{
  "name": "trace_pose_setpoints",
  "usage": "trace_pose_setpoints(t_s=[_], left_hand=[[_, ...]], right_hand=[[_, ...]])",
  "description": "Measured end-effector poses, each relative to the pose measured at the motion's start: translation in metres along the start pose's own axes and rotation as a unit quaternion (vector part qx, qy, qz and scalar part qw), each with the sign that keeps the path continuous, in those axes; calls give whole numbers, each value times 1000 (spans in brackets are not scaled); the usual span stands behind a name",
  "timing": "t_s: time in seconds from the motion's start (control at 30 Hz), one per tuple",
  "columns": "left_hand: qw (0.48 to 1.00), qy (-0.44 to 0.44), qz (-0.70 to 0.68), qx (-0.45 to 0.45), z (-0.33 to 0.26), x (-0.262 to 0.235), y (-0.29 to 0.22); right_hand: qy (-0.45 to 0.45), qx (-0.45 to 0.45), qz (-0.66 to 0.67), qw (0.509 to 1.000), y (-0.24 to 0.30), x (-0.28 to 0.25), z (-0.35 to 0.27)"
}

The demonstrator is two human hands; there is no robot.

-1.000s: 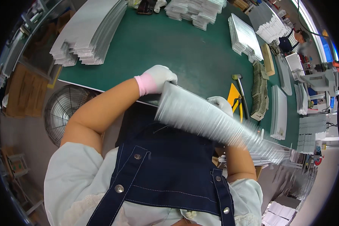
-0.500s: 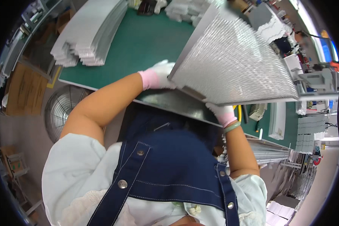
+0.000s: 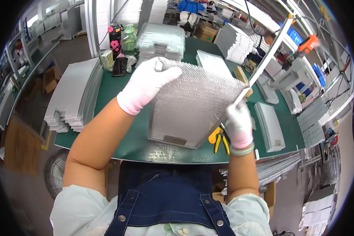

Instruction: The person assembles an air filter by placing a mesh sheet on a table, positioning a plastic frame piece, and inserting two metal side rails. They then use a hammer and a handheld riveting tool to secure the frame to the mesh, completing one unit.

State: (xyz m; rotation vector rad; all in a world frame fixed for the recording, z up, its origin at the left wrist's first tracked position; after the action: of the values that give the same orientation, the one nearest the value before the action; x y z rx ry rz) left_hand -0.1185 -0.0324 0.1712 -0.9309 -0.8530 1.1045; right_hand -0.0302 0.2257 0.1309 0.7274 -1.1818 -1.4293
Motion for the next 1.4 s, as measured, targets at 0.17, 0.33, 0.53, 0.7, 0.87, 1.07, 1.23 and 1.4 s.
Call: trace_pose_setpoints(t_s=[0.17, 0.33, 0.53, 0.7, 0.87, 1.07, 1.23, 1.4], left_hand=[[999, 4, -39, -8, 6, 5, 14], [1000, 15, -26, -4, 12, 5, 18], [1000, 0, -18, 2, 6, 5, 16], [1000, -10, -26, 6, 4, 3, 18], [999, -12, -47, 5, 4, 5, 20], [1000, 1, 3, 15, 4, 1, 20], [1000, 7, -23, 20, 2, 3, 15], [998, 34, -52, 18, 2, 5, 8]], right_hand=[[-195, -134, -72, 969, 24, 20, 21], [-105, -132, 86, 982, 22, 16, 22], [-180, -224, -22, 957, 14, 16, 22], [-38, -211, -85, 973, 46, 3, 33], [135, -130, -181, 965, 68, -12, 51], [159, -81, -233, 956, 79, -3, 54], [177, -81, -283, 939, 85, 13, 53], [173, -123, -219, 952, 88, 44, 43]])
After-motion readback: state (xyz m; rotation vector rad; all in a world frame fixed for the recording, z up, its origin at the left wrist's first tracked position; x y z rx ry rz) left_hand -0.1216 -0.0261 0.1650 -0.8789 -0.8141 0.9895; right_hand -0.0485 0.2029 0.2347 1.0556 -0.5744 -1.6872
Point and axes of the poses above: each hand's wrist, its own z-axis towards the middle knuckle, its own x-axis out of the palm, y = z × x, the point moved 4 cm from there along z, towards the middle knuckle, and after that the axes turned 12 degrees about -y, right-handed, at the moved point
